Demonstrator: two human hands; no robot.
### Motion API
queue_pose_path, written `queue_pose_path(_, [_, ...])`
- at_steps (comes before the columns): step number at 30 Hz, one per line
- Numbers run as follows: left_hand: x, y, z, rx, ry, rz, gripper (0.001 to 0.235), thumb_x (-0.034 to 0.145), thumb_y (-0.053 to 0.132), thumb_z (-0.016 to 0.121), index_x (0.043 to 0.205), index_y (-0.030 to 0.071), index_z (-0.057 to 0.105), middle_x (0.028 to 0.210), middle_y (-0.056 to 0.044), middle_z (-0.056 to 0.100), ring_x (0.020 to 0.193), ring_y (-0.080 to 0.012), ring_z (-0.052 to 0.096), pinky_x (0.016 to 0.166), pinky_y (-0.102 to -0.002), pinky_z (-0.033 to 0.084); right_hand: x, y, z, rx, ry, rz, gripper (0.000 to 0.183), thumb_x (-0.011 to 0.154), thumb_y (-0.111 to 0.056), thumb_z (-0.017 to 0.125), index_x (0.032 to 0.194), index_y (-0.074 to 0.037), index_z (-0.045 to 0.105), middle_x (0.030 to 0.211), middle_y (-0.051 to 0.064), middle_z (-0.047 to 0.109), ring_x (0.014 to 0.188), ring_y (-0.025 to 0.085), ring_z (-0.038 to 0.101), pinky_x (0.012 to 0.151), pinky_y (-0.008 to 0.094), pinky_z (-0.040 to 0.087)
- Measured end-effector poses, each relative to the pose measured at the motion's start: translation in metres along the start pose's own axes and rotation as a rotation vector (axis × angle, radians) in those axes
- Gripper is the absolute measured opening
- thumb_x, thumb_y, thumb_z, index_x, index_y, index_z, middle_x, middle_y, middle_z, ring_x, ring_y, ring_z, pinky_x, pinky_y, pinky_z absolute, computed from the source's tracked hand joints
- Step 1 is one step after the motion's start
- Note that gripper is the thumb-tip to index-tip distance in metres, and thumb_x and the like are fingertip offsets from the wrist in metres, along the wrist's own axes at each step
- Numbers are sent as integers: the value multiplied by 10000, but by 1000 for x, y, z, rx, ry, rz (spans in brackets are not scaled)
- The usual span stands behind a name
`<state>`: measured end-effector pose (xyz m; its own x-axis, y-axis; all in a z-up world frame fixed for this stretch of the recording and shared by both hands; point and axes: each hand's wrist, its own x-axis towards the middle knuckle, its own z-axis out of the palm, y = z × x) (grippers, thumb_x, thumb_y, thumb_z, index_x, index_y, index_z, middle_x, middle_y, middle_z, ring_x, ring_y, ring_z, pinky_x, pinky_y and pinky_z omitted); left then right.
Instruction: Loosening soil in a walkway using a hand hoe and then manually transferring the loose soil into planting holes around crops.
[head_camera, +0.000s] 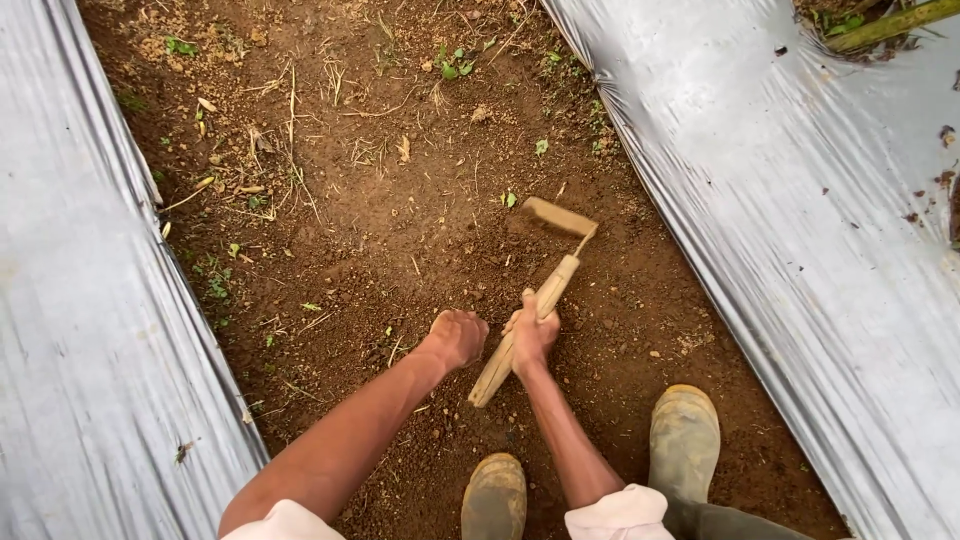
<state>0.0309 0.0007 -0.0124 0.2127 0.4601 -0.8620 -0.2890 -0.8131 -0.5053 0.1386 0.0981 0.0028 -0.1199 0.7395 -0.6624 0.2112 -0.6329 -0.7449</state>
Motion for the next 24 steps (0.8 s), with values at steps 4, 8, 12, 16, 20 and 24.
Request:
queue_pose_path(4, [-59, -35, -5, 240, 35, 24, 203, 1003, 15, 434, 968, 126, 600, 787, 50, 539, 590, -49, 468, 585, -163, 456, 49, -2, -16, 6, 106, -128, 302, 1038, -368, 588, 1050, -73, 525, 638, 34, 621, 521, 137, 621, 499, 284, 563])
queue_pose_path(8, [2, 21, 9, 529, -143, 110, 268, 991, 19, 377, 988, 124, 624, 774, 60, 520, 643, -104, 415, 600, -222, 388, 10, 29, 21, 5, 69, -59, 367, 1042, -389, 573, 1098, -32, 509, 668, 23, 619, 538, 129, 625, 490, 276, 553])
queue_pose_path(12, [-4, 55, 35, 721, -190, 256, 269, 1023, 36, 387, 963, 146, 625, 753, 78, 502, 626, -94, 394, 596, -201, 392, -53, 40, 25, 10, 43, 52, 309, 1024, -362, 573, 1062, -60, 522, 649, 3, 617, 525, 118, 624, 490, 264, 560])
queue_pose_path(16, [-25, 43, 33, 824, -183, 247, 254, 1006, 19, 404, 998, 150, 622, 763, 61, 523, 622, -87, 431, 595, -202, 400, -51, 18, 5, 23, -53, 73, 282, 1015, -342, 576, 1051, -70, 515, 650, -3, 594, 527, 108, 596, 482, 258, 549])
queue_pose_path(20, [-34, 6, 13, -231, -240, 3, 271, 1020, 25, 384, 1125, 143, 604, 778, 67, 520, 614, -87, 422, 582, -240, 346, -42, -15, -44, 1, -21, -57, 326, 1031, -430, 556, 1067, -108, 513, 669, -3, 561, 546, 115, 577, 484, 254, 544])
queue_pose_path(24, [-17, 9, 36, -475, -214, -165, 256, 1038, 68, 377, 1201, 124, 567, 774, 75, 518, 626, -82, 427, 623, -243, 371, -40, 16, -76, 142, 229, -93, 344, 1002, -463, 563, 984, -129, 481, 626, 19, 548, 513, 125, 577, 464, 284, 545])
